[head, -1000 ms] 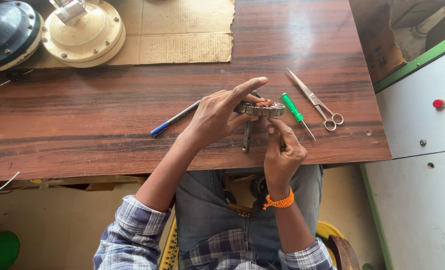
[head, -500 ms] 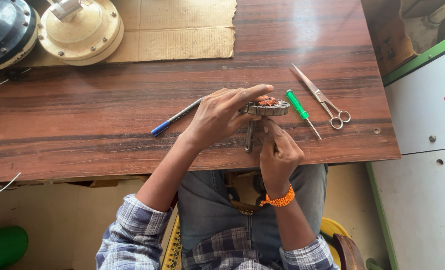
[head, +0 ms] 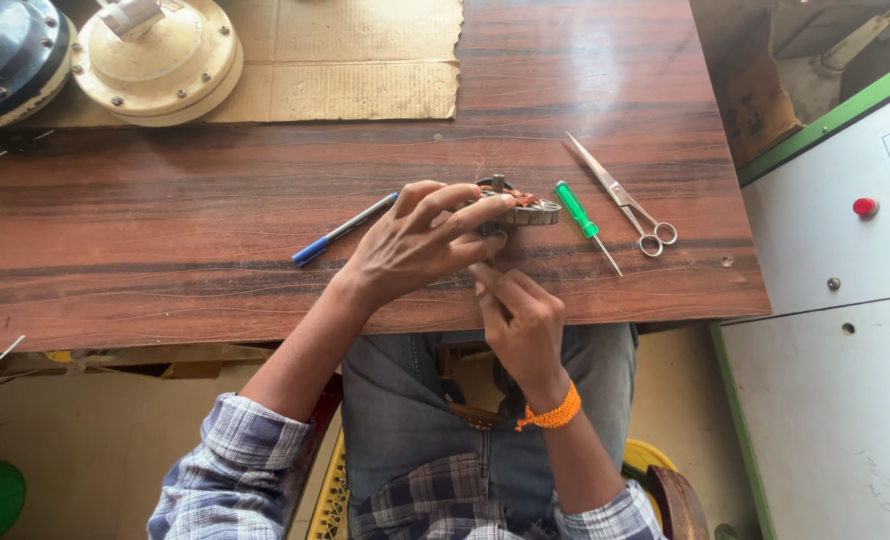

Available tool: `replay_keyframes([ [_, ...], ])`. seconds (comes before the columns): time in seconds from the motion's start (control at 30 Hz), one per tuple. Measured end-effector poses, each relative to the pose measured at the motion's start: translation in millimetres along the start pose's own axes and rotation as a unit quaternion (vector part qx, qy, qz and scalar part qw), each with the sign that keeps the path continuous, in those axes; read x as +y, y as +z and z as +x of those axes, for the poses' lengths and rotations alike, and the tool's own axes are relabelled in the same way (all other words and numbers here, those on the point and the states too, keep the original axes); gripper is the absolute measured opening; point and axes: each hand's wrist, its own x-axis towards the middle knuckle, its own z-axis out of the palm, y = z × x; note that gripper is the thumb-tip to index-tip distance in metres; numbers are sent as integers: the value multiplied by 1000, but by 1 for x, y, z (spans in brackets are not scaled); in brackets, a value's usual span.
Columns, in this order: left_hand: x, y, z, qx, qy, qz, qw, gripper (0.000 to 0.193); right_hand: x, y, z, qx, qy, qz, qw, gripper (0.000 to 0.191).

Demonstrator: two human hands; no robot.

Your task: The person winds copper wire around the slots of a motor stator held in a bench vise. They use a green-handled screwdriver to guide and pack the wire into the slots, repeatedly rotating the stator to access different positions. The work continues throughout the clip without a visible final state.

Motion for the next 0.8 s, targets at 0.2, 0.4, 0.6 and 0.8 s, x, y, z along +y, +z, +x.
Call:
replay_keyframes([
  [0.2, 1, 2, -8, 57, 5, -54, 997, 15, -13, -41, 5, -60, 53, 0, 997, 27],
  [0.4, 28, 4, -8, 130, -127, -176, 967, 16, -29, -79, 34, -74, 97, 4, 993, 9],
  [0.6, 78, 16, 8, 237, -377, -190, 875, 15, -25, -69, 97, -125, 50, -65, 989, 8],
  [0.8, 91, 19, 14, 265, -477, -288, 787, 8, -15, -60, 130, -199, 67, -16, 977, 7],
])
